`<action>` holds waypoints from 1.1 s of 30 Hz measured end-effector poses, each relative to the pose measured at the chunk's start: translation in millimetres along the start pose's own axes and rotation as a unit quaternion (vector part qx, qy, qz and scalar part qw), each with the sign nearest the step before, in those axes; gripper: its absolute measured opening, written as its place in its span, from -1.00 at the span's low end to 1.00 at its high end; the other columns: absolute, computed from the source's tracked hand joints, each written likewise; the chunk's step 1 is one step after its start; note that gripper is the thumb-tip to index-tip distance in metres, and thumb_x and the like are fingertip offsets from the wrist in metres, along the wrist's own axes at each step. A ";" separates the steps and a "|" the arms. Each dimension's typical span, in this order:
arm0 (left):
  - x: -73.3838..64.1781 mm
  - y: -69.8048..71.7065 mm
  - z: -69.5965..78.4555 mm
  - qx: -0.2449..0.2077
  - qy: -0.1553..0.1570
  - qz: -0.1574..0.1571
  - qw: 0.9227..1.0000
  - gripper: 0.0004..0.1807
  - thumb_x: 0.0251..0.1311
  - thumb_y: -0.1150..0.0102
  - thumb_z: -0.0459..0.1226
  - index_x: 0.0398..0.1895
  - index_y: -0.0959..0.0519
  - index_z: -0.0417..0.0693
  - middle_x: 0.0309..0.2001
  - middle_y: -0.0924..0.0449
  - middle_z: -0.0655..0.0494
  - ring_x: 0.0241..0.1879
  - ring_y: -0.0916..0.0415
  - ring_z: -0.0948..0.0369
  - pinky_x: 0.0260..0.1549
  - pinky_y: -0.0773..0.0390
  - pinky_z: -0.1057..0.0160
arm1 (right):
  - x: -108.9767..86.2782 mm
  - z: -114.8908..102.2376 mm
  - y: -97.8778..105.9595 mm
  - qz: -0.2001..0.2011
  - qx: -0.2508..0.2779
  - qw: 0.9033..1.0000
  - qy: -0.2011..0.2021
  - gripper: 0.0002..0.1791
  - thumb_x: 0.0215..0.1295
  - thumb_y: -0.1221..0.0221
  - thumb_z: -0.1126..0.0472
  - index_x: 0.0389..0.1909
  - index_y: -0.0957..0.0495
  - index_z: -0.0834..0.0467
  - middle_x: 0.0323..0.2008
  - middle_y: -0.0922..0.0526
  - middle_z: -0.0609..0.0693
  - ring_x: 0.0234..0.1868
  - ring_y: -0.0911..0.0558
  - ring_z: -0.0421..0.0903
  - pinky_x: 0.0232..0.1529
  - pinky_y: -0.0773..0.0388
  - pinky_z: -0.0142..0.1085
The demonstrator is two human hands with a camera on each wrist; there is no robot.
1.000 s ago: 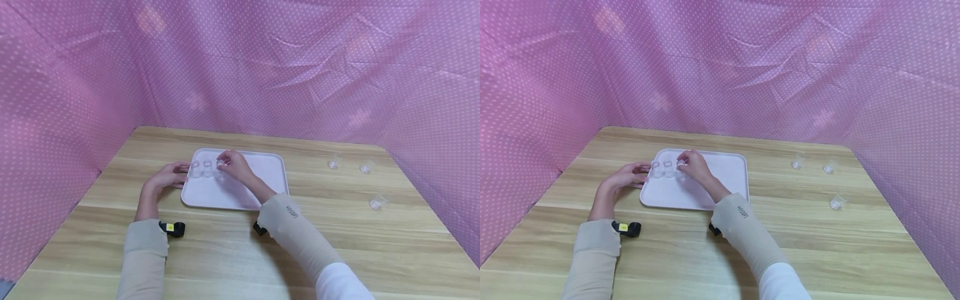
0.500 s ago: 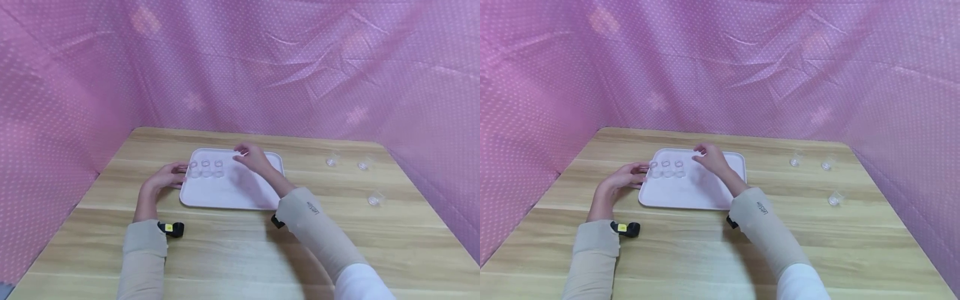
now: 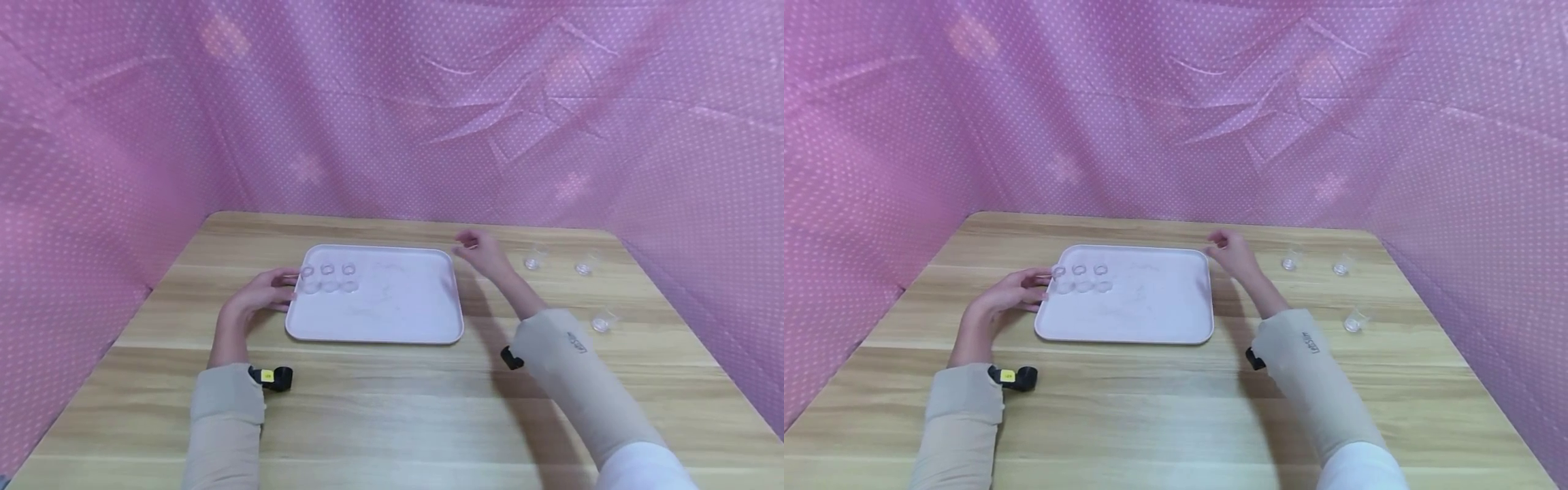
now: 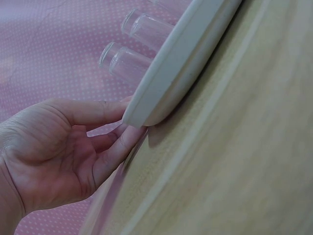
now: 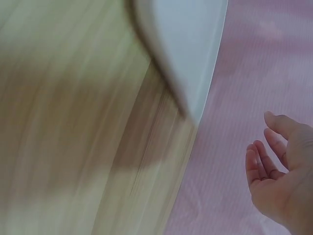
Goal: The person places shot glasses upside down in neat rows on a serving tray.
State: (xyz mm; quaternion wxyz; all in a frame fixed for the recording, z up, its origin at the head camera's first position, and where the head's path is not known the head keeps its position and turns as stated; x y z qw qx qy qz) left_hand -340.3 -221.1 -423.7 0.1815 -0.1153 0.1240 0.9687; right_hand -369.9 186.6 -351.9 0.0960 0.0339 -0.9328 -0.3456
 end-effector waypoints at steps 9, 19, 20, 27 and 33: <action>-0.1 0.3 -0.6 -0.005 0.004 0.002 1.000 -0.30 0.17 -0.08 -0.44 0.36 -0.05 -0.26 0.27 -0.13 -0.27 0.04 -0.34 -0.03 -0.09 -0.52 0.16 | -18.7 41.3 64.3 0.083 -0.023 0.995 -0.040 -0.63 0.20 -0.17 0.27 -0.03 -0.44 0.40 -0.06 -0.49 0.34 -0.03 -0.47 0.20 -0.03 -0.48 -0.03; 1.9 1.7 -2.4 -0.005 0.007 0.004 1.000 -0.30 0.16 -0.09 -0.43 0.36 -0.07 -0.24 0.27 -0.14 -0.25 0.04 -0.35 -0.03 -0.09 -0.52 0.16 | -46.4 82.3 101.6 0.164 0.004 0.975 -0.151 -0.44 0.23 -0.13 0.26 0.20 -0.22 0.40 0.10 -0.34 0.39 0.10 -0.35 0.25 0.10 -0.36 0.01; 1.7 2.1 -2.7 -0.006 0.007 0.004 1.000 -0.30 0.16 -0.09 -0.44 0.36 -0.07 -0.24 0.27 -0.14 -0.25 0.04 -0.35 -0.03 -0.09 -0.52 0.16 | -48.4 86.6 102.2 0.169 0.008 0.972 -0.165 -0.42 0.22 -0.13 0.26 0.21 -0.21 0.39 0.10 -0.34 0.38 0.10 -0.35 0.24 0.09 -0.37 0.00; 0.4 3.9 -5.0 -0.002 0.005 0.003 1.000 -0.29 0.15 -0.10 -0.44 0.36 -0.06 -0.25 0.26 -0.15 -0.26 0.03 -0.36 -0.03 -0.09 -0.52 0.15 | -54.5 115.4 96.9 0.176 0.035 0.956 -0.231 -0.35 0.19 -0.15 0.24 0.25 -0.16 0.37 0.13 -0.33 0.35 0.08 -0.37 0.21 0.07 -0.39 -0.07; 1.7 4.1 -6.0 -0.003 -0.001 0.002 1.000 -0.29 0.14 -0.10 -0.44 0.36 -0.07 -0.23 0.26 -0.16 -0.25 0.04 -0.35 -0.04 -0.09 -0.52 0.15 | -53.7 127.9 90.0 0.152 0.049 0.958 -0.239 -0.32 0.21 -0.15 0.21 0.27 -0.10 0.38 0.15 -0.30 0.36 0.08 -0.35 0.24 0.11 -0.36 -0.06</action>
Point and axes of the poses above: each hand's wrist, its own x-axis towards the middle knuckle, its own y-axis out of the back of the hand, z = x × y, the point moved 5 cm from there along x, towards the middle knuckle
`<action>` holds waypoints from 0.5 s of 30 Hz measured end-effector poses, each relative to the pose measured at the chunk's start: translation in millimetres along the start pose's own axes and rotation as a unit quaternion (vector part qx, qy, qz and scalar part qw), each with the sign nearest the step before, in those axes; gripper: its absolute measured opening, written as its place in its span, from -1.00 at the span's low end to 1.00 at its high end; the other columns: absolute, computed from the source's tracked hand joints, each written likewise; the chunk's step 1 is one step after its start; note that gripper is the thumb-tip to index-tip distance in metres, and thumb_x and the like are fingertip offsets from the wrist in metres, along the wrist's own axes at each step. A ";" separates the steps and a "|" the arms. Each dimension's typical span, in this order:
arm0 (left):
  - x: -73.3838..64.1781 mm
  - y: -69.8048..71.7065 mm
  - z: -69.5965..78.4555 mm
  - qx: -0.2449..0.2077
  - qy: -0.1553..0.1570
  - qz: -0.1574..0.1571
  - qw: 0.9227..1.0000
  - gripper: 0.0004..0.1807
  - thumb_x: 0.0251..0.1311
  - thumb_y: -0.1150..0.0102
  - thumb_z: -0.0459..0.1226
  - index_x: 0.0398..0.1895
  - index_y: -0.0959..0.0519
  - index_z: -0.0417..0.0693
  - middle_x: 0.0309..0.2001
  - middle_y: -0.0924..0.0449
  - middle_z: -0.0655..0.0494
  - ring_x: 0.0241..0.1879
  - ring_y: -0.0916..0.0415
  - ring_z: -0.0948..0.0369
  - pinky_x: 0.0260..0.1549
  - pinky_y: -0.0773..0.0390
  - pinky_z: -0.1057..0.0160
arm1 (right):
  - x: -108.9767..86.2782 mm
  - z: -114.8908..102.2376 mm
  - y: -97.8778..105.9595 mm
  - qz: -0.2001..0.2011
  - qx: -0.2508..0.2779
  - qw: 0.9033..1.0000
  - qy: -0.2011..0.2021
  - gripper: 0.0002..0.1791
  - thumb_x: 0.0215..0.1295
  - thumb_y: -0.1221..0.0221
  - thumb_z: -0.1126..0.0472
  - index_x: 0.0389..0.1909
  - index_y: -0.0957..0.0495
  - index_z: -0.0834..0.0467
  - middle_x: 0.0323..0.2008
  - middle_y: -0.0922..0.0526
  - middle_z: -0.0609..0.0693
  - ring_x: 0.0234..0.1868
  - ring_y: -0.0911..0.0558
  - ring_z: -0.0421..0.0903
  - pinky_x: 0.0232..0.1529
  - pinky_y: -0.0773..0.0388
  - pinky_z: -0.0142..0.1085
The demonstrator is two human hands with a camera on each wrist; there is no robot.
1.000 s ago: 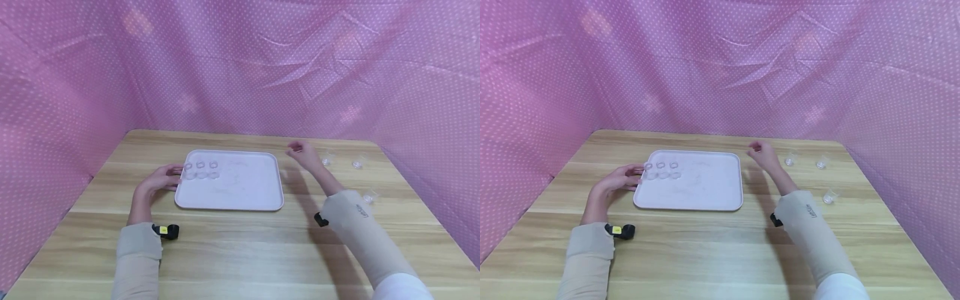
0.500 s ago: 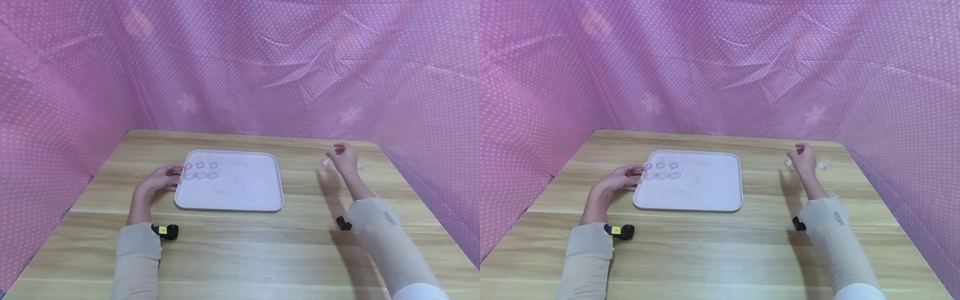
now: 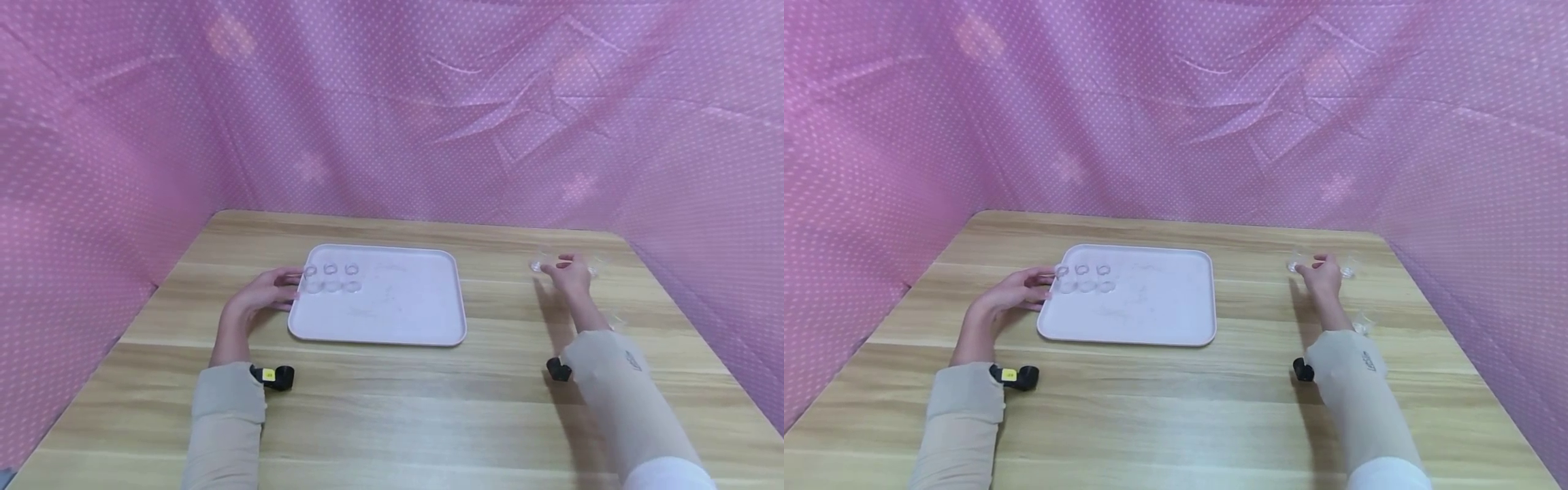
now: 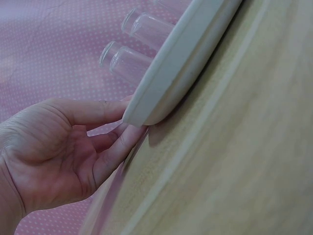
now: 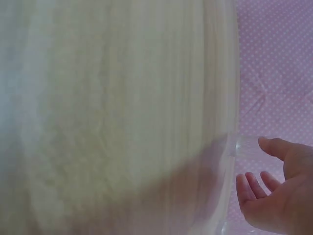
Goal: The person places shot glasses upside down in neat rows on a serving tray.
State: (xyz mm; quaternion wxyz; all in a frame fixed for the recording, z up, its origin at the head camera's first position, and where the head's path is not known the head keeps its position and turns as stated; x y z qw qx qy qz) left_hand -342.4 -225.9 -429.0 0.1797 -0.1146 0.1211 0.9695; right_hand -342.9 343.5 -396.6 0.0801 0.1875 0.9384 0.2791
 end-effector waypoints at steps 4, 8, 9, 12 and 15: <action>-1.1 0.7 0.9 0.000 0.000 0.002 1.000 -0.30 0.14 -0.10 -0.44 0.36 -0.07 -0.24 0.26 -0.16 -0.26 0.02 -0.37 -0.03 -0.10 -0.52 0.15 | 3.3 0.3 -7.1 -0.011 0.014 1.000 0.000 -0.31 0.21 -0.16 0.21 0.27 -0.10 0.38 0.14 -0.29 0.36 0.08 -0.34 0.22 0.13 -0.34 -0.07; -1.4 0.1 2.2 0.000 0.000 0.002 1.000 -0.30 0.14 -0.08 -0.46 0.36 -0.08 -0.24 0.25 -0.16 -0.26 0.00 -0.38 -0.01 -0.10 -0.53 0.15 | 7.6 1.0 -12.9 -0.016 0.012 1.000 0.001 -0.34 0.21 -0.15 0.21 0.25 -0.12 0.39 0.13 -0.30 0.35 0.08 -0.34 0.21 0.13 -0.34 -0.08; -1.0 -0.3 2.4 -0.001 0.000 0.002 1.000 -0.31 0.14 -0.08 -0.47 0.36 -0.08 -0.24 0.25 -0.16 -0.25 0.00 -0.38 -0.01 -0.10 -0.53 0.15 | 8.7 1.3 -14.2 -0.016 0.009 1.000 0.002 -0.35 0.21 -0.15 0.22 0.24 -0.13 0.39 0.13 -0.31 0.35 0.07 -0.34 0.20 0.13 -0.34 -0.08; -0.4 -1.3 3.0 0.002 0.005 0.004 1.000 -0.31 0.14 -0.08 -0.46 0.36 -0.09 -0.22 0.24 -0.17 -0.24 -0.02 -0.39 0.00 -0.11 -0.53 0.16 | 11.5 2.7 -18.1 -0.016 0.004 1.000 0.002 -0.36 0.19 -0.15 0.24 0.23 -0.14 0.39 0.10 -0.33 0.33 0.06 -0.35 0.17 0.13 -0.34 -0.09; -0.6 -1.2 2.8 0.006 0.009 0.011 1.000 -0.32 0.15 -0.08 -0.45 0.35 -0.10 -0.22 0.23 -0.18 -0.24 -0.03 -0.39 0.00 -0.11 -0.53 0.17 | 14.0 3.7 -22.1 -0.016 -0.002 1.000 0.001 -0.35 0.18 -0.15 0.24 0.23 -0.13 0.39 0.07 -0.35 0.31 0.03 -0.36 0.15 0.12 -0.34 -0.10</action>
Point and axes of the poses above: each hand's wrist, its own x-axis towards the middle knuckle, its own y-axis out of the back of the hand, z = x × y, the point moved 5 cm from there along x, towards the middle knuckle
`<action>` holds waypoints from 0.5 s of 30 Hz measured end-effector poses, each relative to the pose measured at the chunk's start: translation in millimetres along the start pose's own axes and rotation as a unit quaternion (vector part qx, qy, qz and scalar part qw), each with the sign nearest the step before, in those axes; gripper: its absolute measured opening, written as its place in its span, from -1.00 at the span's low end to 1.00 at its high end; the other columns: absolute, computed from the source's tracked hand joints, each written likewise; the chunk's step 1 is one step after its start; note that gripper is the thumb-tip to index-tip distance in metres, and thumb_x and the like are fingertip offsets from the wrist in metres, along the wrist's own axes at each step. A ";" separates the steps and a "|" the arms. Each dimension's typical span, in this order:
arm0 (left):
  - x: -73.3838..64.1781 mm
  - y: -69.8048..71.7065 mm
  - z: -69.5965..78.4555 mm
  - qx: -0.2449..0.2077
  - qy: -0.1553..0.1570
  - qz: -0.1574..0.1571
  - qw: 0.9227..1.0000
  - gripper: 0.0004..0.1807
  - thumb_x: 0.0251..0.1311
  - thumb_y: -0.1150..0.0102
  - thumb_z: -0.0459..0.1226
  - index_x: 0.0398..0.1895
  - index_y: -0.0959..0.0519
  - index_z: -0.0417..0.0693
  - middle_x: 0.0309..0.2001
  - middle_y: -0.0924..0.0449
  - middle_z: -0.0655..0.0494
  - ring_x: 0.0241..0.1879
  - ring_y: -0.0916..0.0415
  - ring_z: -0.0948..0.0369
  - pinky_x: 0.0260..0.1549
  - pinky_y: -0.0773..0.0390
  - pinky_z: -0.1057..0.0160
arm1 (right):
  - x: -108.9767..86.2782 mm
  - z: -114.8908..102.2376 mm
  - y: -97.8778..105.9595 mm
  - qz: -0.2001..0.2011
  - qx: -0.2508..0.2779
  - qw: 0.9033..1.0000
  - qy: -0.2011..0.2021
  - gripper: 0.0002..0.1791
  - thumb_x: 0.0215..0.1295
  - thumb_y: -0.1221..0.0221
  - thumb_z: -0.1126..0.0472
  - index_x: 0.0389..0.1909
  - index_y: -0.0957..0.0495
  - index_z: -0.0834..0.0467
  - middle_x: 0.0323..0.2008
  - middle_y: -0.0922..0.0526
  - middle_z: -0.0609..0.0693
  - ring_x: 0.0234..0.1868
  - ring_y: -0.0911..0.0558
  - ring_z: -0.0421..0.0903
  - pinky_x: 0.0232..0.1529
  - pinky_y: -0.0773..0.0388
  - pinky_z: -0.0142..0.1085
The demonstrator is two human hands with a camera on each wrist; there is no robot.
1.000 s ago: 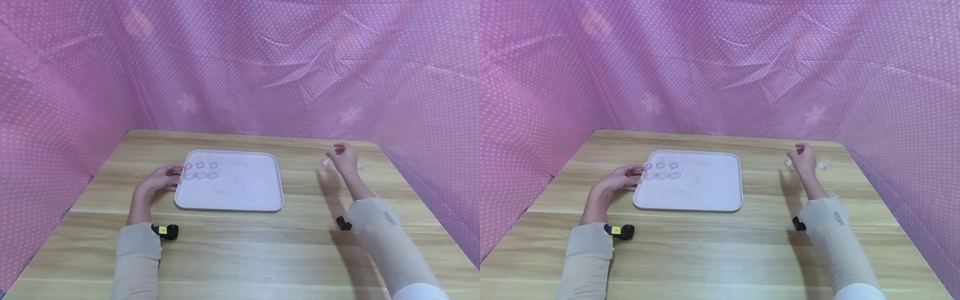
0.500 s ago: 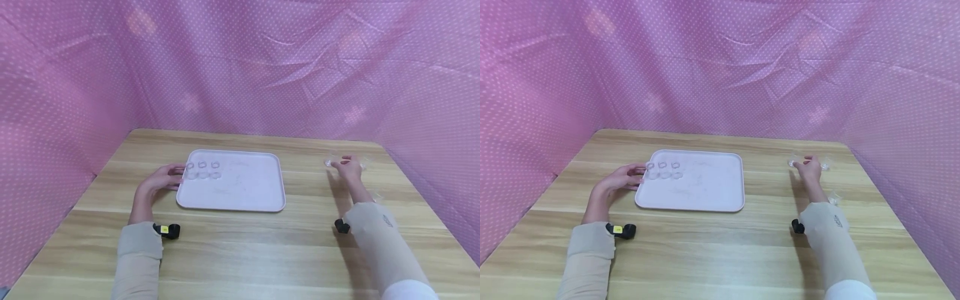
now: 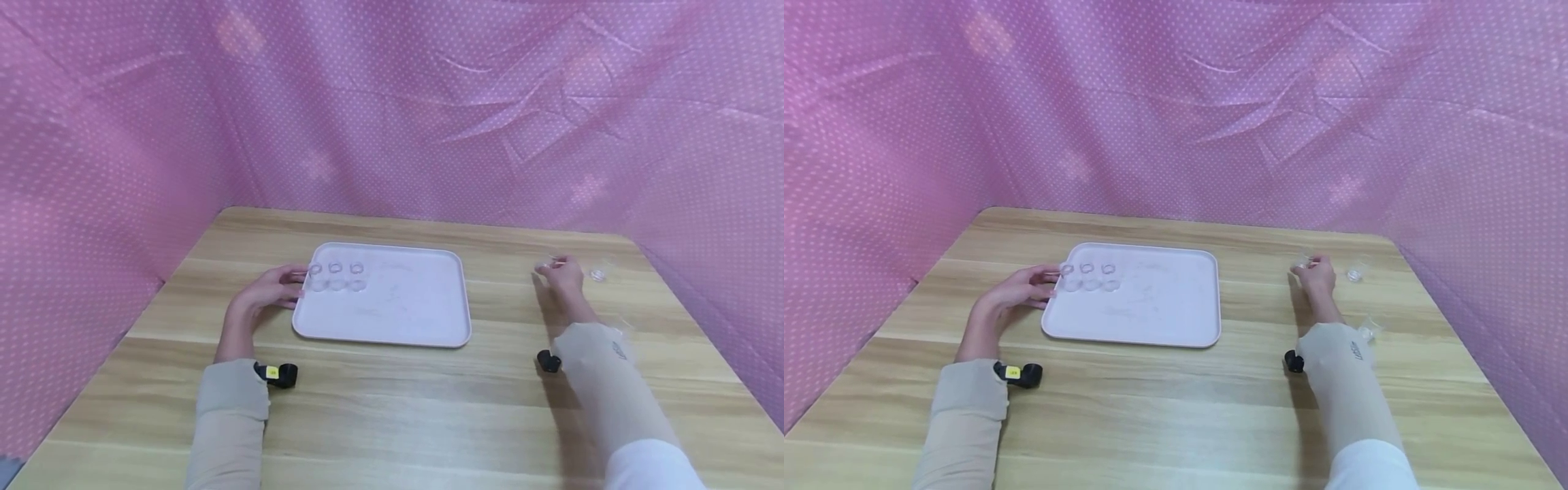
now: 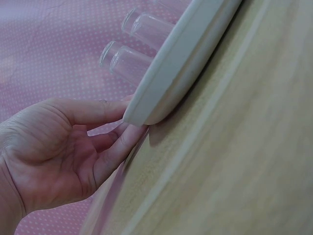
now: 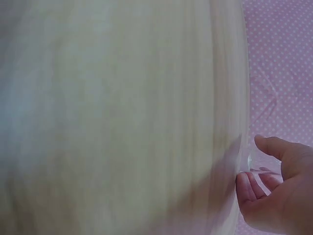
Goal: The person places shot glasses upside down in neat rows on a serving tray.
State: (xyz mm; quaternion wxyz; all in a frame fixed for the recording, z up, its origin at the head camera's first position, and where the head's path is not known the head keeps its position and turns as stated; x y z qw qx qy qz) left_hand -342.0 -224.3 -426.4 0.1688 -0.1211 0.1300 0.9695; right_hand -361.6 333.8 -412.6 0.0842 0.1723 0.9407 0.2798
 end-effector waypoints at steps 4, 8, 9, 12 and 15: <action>0.0 0.1 0.2 -0.002 -0.003 0.000 1.000 -0.33 0.15 -0.07 -0.46 0.35 -0.10 -0.23 0.23 -0.18 -0.25 -0.03 -0.39 0.00 -0.11 -0.53 0.17 | 1.9 1.4 -2.4 0.003 -0.020 1.000 -0.006 -0.34 0.19 -0.14 0.23 0.23 -0.12 0.40 0.04 -0.35 0.30 0.02 -0.36 0.15 0.11 -0.35 -0.08; -0.5 0.3 0.2 -0.002 -0.010 -0.004 1.000 -0.33 0.16 -0.06 -0.47 0.35 -0.09 -0.26 0.22 -0.18 -0.27 -0.05 -0.41 0.00 -0.13 -0.54 0.17 | 2.9 2.0 -2.7 0.014 -0.037 0.999 -0.006 -0.38 0.19 -0.14 0.24 0.20 -0.16 0.43 0.04 -0.36 0.32 0.02 -0.37 0.17 0.12 -0.35 -0.09; -0.7 0.2 0.2 -0.003 -0.011 -0.004 1.000 -0.33 0.16 -0.05 -0.48 0.35 -0.10 -0.26 0.22 -0.19 -0.27 -0.06 -0.41 0.00 -0.13 -0.54 0.17 | 2.5 1.8 -2.6 0.018 -0.041 0.999 -0.006 -0.39 0.19 -0.14 0.25 0.19 -0.17 0.43 0.04 -0.36 0.32 0.02 -0.37 0.17 0.12 -0.35 -0.09; -1.2 -0.1 0.3 -0.001 -0.014 -0.004 1.000 -0.33 0.15 -0.06 -0.48 0.34 -0.09 -0.28 0.22 -0.19 -0.28 -0.07 -0.42 0.01 -0.14 -0.55 0.17 | 2.1 2.4 -2.4 0.027 -0.047 0.999 -0.004 -0.44 0.18 -0.13 0.26 0.15 -0.22 0.43 0.02 -0.39 0.31 0.01 -0.39 0.17 0.11 -0.36 -0.09; -1.3 -0.6 -0.8 -0.002 -0.008 -0.002 1.000 -0.32 0.14 -0.07 -0.48 0.34 -0.10 -0.26 0.22 -0.18 -0.27 -0.06 -0.41 0.00 -0.13 -0.54 0.16 | 1.4 3.8 -2.2 0.029 -0.053 0.998 -0.006 -0.50 0.20 -0.13 0.24 0.10 -0.29 0.41 0.00 -0.41 0.29 -0.02 -0.39 0.15 0.09 -0.37 -0.09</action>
Point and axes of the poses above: each hand's wrist, its own x-axis towards the middle knuckle, its own y-axis out of the back of the hand, z = x × y, the point moved 5 cm from there along x, towards the middle knuckle
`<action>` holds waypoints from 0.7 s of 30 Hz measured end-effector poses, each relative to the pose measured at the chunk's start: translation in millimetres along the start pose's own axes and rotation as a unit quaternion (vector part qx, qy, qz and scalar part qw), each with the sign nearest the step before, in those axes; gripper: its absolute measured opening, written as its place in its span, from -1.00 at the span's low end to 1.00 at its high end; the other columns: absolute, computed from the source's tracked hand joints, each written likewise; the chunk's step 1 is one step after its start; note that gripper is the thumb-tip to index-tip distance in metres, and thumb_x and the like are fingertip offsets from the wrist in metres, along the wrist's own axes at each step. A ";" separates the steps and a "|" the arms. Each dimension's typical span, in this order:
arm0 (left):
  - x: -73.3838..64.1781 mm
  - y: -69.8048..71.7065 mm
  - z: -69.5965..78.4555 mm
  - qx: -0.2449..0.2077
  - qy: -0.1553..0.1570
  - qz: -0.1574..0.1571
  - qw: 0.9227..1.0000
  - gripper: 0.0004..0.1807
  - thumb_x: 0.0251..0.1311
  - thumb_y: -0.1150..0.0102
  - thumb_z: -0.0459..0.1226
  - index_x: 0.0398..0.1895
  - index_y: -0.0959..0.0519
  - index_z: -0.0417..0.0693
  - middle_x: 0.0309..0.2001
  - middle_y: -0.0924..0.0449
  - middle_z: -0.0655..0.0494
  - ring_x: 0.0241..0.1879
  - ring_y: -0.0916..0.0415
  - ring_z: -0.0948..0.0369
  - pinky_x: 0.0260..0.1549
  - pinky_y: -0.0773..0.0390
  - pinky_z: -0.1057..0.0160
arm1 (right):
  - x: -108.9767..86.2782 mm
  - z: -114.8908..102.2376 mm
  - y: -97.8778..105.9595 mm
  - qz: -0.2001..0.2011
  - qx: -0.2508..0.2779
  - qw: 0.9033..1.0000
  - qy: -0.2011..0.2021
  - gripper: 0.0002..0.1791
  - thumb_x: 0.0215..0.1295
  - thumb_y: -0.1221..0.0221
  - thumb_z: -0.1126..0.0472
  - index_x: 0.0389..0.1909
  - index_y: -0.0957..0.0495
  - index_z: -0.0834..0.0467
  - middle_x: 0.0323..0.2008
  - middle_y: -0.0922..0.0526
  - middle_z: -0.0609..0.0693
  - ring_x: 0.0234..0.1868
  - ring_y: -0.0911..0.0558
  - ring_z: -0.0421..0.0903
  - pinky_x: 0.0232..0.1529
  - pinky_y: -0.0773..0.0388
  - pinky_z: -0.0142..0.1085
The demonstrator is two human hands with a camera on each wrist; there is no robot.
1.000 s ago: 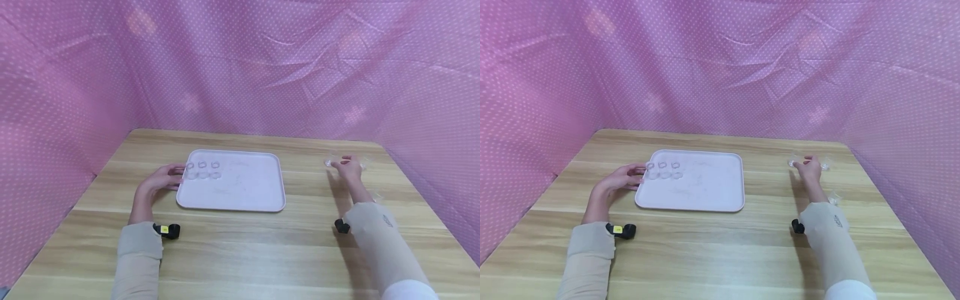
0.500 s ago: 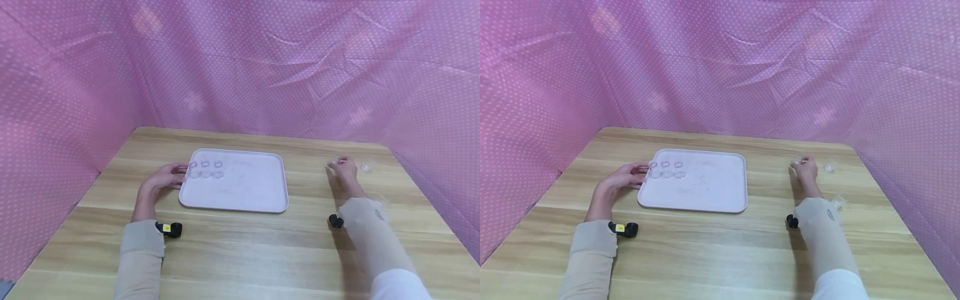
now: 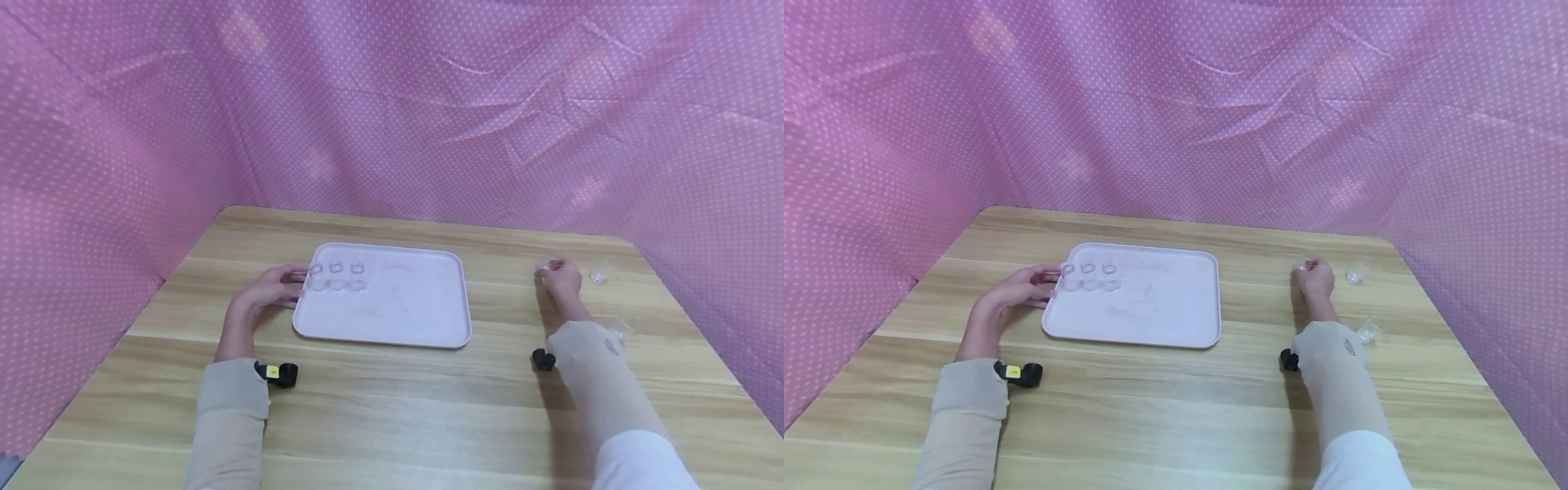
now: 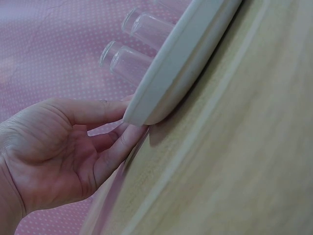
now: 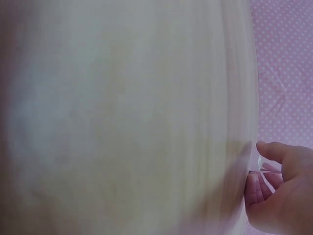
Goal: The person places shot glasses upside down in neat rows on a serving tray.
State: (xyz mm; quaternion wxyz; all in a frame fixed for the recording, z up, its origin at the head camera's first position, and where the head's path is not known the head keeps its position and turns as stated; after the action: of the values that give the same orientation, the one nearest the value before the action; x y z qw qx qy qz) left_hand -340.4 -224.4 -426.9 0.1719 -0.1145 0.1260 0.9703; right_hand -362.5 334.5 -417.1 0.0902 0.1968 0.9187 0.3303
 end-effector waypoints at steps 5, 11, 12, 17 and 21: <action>-0.2 0.3 -0.7 0.003 0.008 0.004 1.000 -0.32 0.14 -0.09 -0.46 0.34 -0.11 -0.24 0.22 -0.18 -0.25 -0.03 -0.39 0.00 -0.13 -0.54 0.17 | 1.8 1.3 -0.9 0.002 -0.009 1.000 -0.004 -0.55 0.22 -0.13 0.22 0.04 -0.36 0.41 -0.02 -0.43 0.28 -0.05 -0.40 0.12 0.04 -0.39 -0.11; -1.4 -0.7 0.8 0.000 0.003 0.008 1.000 -0.36 0.16 -0.05 -0.48 0.33 -0.13 -0.25 0.21 -0.20 -0.26 -0.05 -0.40 0.01 -0.15 -0.55 0.16 | 4.1 2.4 -1.1 0.000 -0.015 1.000 -0.005 -0.54 0.20 -0.13 0.22 0.05 -0.39 0.41 -0.02 -0.44 0.28 -0.03 -0.40 0.12 0.05 -0.38 -0.12; -1.5 -0.7 0.9 0.000 0.002 0.008 1.000 -0.36 0.16 -0.04 -0.49 0.33 -0.13 -0.25 0.20 -0.20 -0.26 -0.06 -0.41 0.02 -0.15 -0.55 0.16 | 4.5 2.8 -1.2 -0.002 -0.014 1.000 -0.004 -0.54 0.19 -0.13 0.22 0.05 -0.38 0.41 -0.02 -0.43 0.28 -0.03 -0.40 0.12 0.05 -0.38 -0.12; -1.4 -0.7 1.2 -0.001 -0.001 0.008 1.000 -0.36 0.16 -0.04 -0.49 0.33 -0.12 -0.26 0.20 -0.21 -0.27 -0.08 -0.42 0.03 -0.15 -0.55 0.16 | 4.8 3.9 -0.4 -0.022 -0.010 1.000 0.003 -0.56 0.17 -0.15 0.22 0.01 -0.39 0.41 -0.05 -0.44 0.26 -0.08 -0.40 0.08 -0.03 -0.42 -0.19; -0.9 -0.6 0.6 -0.002 -0.001 0.007 1.000 -0.35 0.16 -0.05 -0.48 0.34 -0.12 -0.25 0.19 -0.21 -0.27 -0.08 -0.42 0.03 -0.15 -0.55 0.16 | 2.8 2.4 0.8 -0.039 -0.008 0.999 0.017 -0.56 0.15 -0.16 0.23 0.00 -0.39 0.41 -0.07 -0.44 0.25 -0.09 -0.40 0.07 -0.06 -0.42 -0.19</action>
State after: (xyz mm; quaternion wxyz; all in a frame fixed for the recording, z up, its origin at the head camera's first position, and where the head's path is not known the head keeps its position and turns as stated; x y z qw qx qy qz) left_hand -339.5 -223.9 -426.2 0.1648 -0.1127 0.1251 0.9719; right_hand -364.1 337.7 -418.5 0.0895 0.1546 0.9244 0.3371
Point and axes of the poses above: each hand's wrist, its own x-axis towards the middle knuckle, its own y-axis out of the back of the hand, z = x × y, the point moved 5 cm from there along x, towards the middle knuckle
